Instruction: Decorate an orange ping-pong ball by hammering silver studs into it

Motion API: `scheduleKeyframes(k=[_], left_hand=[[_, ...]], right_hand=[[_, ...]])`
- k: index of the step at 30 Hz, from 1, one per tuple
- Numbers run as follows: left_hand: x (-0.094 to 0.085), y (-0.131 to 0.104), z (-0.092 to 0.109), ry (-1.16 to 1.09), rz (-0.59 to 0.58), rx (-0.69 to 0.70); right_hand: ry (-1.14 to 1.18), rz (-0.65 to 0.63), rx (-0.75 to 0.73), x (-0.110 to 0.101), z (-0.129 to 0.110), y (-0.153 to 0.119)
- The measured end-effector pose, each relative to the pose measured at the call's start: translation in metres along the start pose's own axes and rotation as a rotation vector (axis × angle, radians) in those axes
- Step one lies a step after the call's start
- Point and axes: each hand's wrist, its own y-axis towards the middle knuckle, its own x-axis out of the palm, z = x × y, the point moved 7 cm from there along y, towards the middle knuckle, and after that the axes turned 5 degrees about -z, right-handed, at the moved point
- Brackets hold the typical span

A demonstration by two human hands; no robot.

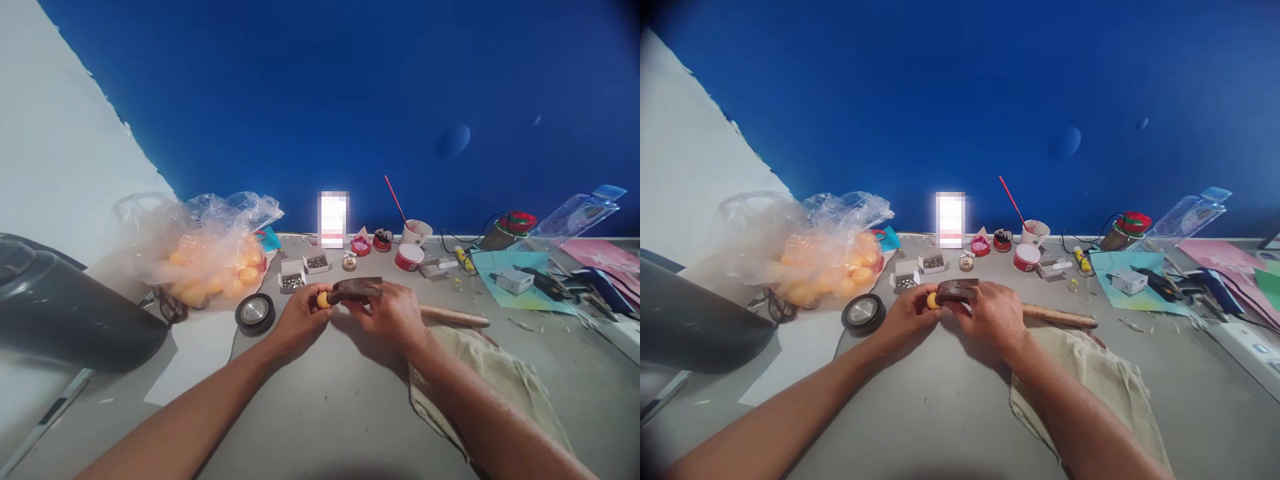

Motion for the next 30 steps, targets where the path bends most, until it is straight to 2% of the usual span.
scheduleKeyframes(k=[3,7,11,15,19,23,26,30], left_hand=[[0.0015,-0.0013,-0.0017,0.015,-0.008,-0.025],[0.0043,-0.0024,-0.0019,-0.052,-0.021,-0.066],[0.007,-0.0024,-0.0009,-0.084,-0.032,-0.107],[0.0061,-0.0018,-0.0021,-0.073,-0.011,-0.111],[0.0043,-0.0016,-0.004,-0.003,-0.003,-0.095],[0.0039,-0.0017,-0.0044,0.002,-0.008,-0.089],[0.0036,-0.0019,-0.0023,0.021,0.0,-0.088],[0.0035,-0.0027,0.0006,0.046,0.012,-0.081]], right_hand=[[-0.004,0.06,-0.015,-0.0034,-0.0013,-0.0008],[0.008,0.035,-0.017,-0.0015,-0.0016,-0.0001],[-0.015,0.093,-0.017,-0.0044,0.0003,-0.0013],[-0.016,0.032,-0.015,0.0003,0.0013,-0.0013],[-0.014,0.081,-0.026,-0.0049,-0.0029,-0.0015],[0.001,0.026,-0.017,-0.0028,-0.006,-0.0003],[-0.005,0.055,-0.011,-0.0045,-0.0057,-0.0007],[-0.005,0.011,0.004,-0.0009,-0.0035,-0.0004]])
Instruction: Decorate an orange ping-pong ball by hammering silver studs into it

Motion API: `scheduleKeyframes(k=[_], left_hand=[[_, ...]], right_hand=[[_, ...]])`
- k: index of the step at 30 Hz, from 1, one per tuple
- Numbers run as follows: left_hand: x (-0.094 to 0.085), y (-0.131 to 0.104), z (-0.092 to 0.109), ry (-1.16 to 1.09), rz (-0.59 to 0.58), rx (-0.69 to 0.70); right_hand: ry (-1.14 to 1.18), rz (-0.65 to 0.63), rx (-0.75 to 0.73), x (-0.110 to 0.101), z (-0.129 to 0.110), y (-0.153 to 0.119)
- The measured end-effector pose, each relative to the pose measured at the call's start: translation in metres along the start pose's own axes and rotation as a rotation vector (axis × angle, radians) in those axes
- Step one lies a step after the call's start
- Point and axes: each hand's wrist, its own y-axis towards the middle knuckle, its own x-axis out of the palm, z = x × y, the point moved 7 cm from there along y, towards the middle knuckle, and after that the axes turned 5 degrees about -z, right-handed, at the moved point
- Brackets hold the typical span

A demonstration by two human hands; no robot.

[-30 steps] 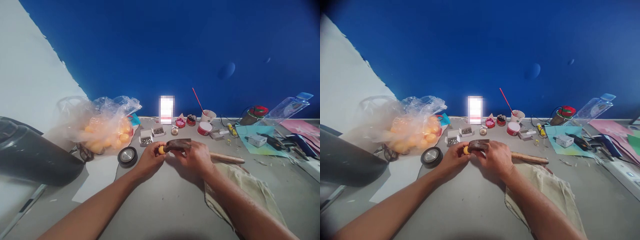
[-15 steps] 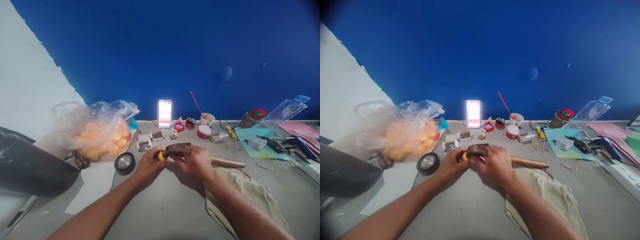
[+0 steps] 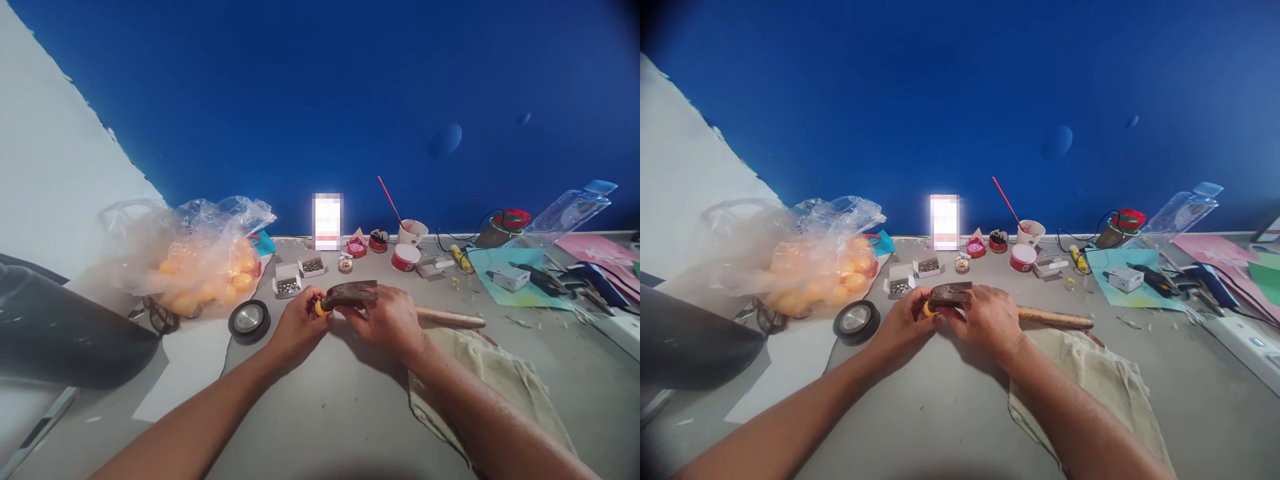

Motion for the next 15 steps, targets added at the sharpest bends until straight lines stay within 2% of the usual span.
scheduleKeyframes(k=[4,8,12,15], left_hand=[[0.0004,0.0004,-0.0015,0.006,-0.003,-0.002],[-0.0005,0.0022,-0.0042,-0.009,0.003,0.003],[-0.002,0.0022,-0.0044,0.028,0.017,-0.017],[-0.0001,0.0015,-0.0023,-0.011,-0.003,0.002]], right_hand=[[-0.01,0.066,-0.018,-0.0051,-0.0012,-0.0001],[-0.005,0.021,0.019,-0.0029,0.002,0.0011],[-0.029,0.055,0.035,-0.0072,0.0048,0.0021],[-0.013,-0.008,0.059,-0.0041,0.0069,0.0034]])
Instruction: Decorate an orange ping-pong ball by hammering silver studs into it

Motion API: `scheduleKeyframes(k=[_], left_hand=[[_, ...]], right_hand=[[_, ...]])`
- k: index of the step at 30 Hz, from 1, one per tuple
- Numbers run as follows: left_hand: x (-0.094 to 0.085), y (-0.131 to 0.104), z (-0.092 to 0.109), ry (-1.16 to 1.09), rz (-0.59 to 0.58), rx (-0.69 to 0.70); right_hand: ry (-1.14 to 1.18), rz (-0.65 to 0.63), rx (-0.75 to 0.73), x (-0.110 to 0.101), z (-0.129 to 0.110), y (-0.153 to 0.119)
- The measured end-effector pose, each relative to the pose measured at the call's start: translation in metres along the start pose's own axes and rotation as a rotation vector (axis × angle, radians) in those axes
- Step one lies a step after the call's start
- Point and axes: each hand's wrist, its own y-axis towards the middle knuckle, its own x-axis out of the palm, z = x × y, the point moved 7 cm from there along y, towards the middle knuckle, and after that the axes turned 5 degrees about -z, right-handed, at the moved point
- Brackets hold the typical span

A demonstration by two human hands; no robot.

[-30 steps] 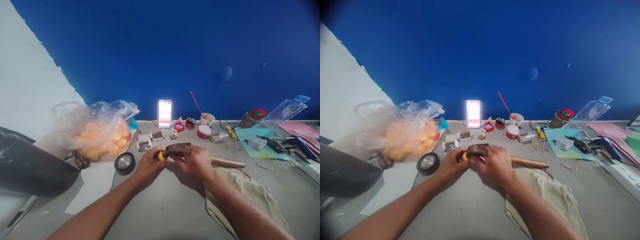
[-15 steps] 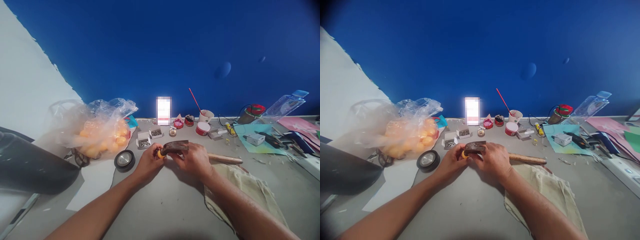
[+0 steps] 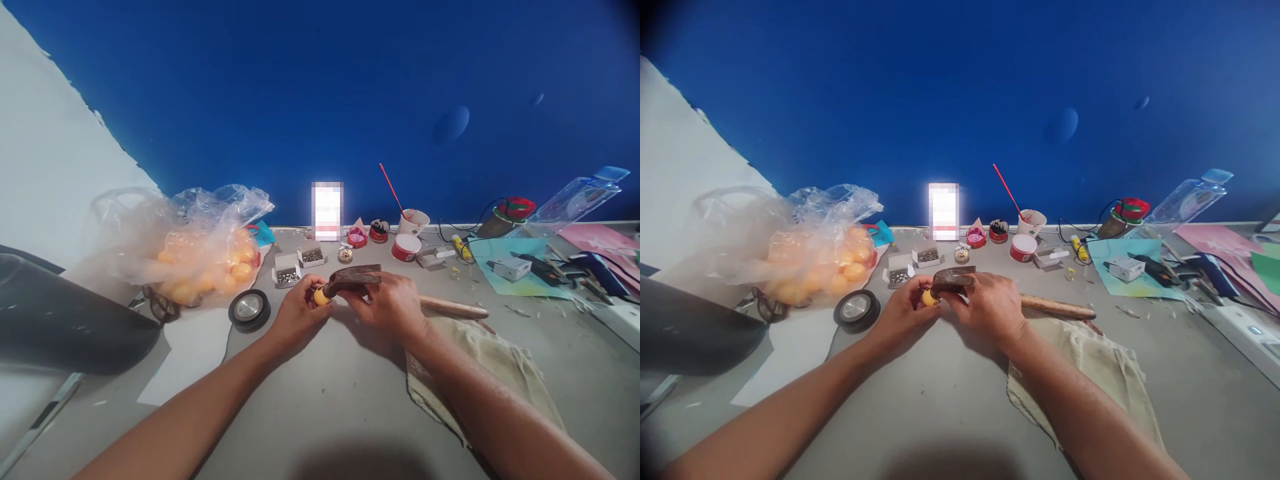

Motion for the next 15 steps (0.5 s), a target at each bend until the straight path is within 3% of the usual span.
scheduleKeyframes(k=[5,10,13,15], left_hand=[[-0.0019,0.0004,-0.0002,0.152,0.042,0.059],[-0.0044,0.0017,-0.0024,0.367,0.073,0.104],[-0.0069,0.0014,-0.0016,0.398,0.097,0.12],[-0.0066,0.0011,0.0002,0.382,0.089,0.129]], right_hand=[[-0.01,0.07,0.012,-0.005,0.0014,-0.0004],[0.02,0.012,-0.004,-0.0014,0.0001,0.0002],[0.033,0.095,-0.029,-0.0086,-0.003,-0.0005],[0.037,0.076,-0.039,-0.0077,-0.005,-0.0005]])
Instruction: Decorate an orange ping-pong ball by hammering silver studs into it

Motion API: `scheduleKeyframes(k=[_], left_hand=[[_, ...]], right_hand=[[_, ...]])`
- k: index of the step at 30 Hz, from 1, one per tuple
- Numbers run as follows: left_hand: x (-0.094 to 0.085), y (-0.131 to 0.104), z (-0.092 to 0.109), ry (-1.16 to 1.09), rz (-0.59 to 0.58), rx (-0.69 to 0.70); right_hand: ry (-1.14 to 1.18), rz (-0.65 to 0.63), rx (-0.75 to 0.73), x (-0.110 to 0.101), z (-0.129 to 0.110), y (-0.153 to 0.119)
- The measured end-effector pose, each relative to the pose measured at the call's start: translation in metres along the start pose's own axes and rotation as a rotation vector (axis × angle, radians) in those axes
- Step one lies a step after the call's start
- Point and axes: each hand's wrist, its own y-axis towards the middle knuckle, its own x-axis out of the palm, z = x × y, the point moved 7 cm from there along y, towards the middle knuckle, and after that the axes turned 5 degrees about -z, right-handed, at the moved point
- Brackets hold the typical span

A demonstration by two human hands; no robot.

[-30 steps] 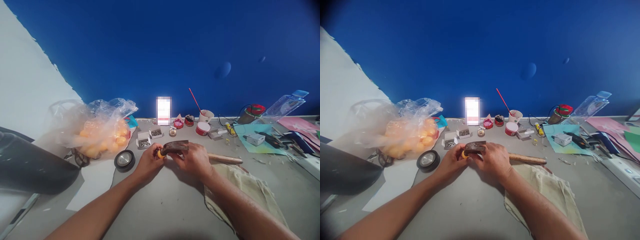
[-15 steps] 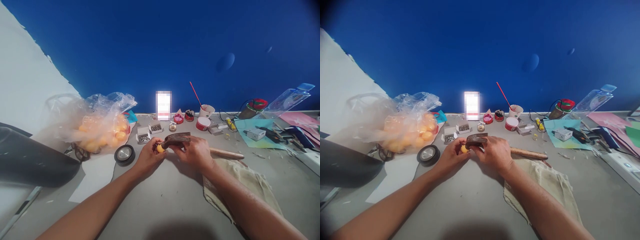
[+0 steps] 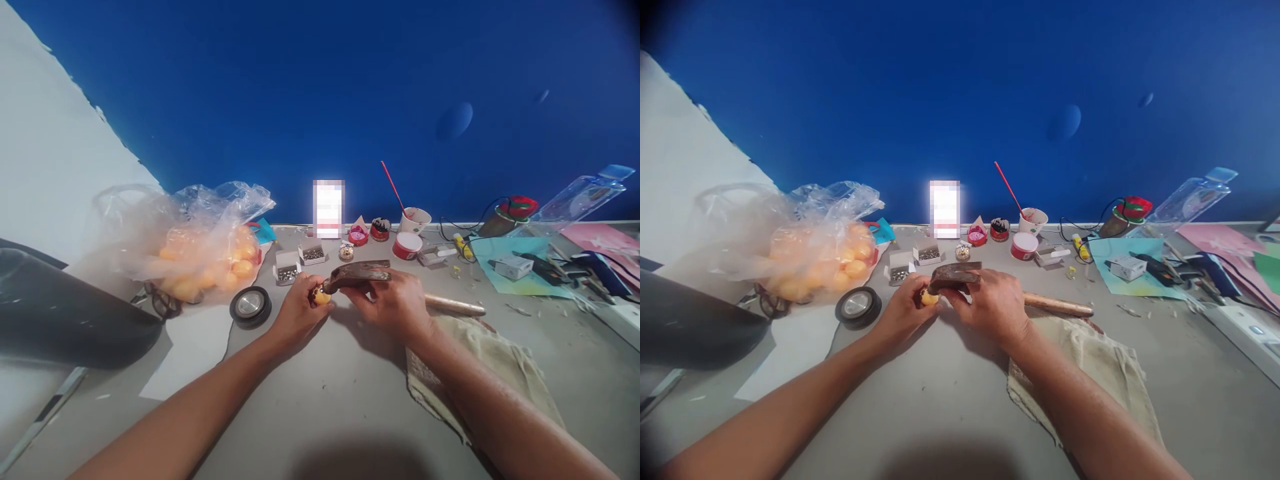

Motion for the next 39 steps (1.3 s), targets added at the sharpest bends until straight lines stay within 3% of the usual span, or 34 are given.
scheduleKeyframes(k=[4,10,14,18,29,33,39], left_hand=[[0.0047,0.0,0.0012,-0.074,-0.074,-0.025],[0.0039,0.0005,0.0008,-0.175,-0.097,-0.041],[0.002,-0.0004,0.0035,-0.243,-0.091,-0.073],[0.0052,-0.0026,0.0056,-0.33,-0.117,-0.092],[0.004,-0.0014,0.0012,-0.273,-0.084,-0.114],[0.0039,-0.0025,0.0007,-0.263,-0.072,-0.124],[0.0027,-0.0021,0.0076,-0.259,-0.083,-0.075]], right_hand=[[-0.014,-0.029,-0.005,0.0027,-0.002,-0.0006],[-0.005,-0.042,-0.011,0.005,-0.002,-0.0016],[-0.023,0.013,-0.012,0.0026,-0.0009,-0.0029],[-0.012,-0.042,0.006,0.0078,0.0006,-0.0037],[-0.02,-0.004,-0.012,0.0054,-0.0015,-0.0036],[-0.002,-0.07,0.012,0.0094,-0.0005,-0.0034],[-0.013,-0.019,-0.011,0.0081,-0.001,-0.0042]])
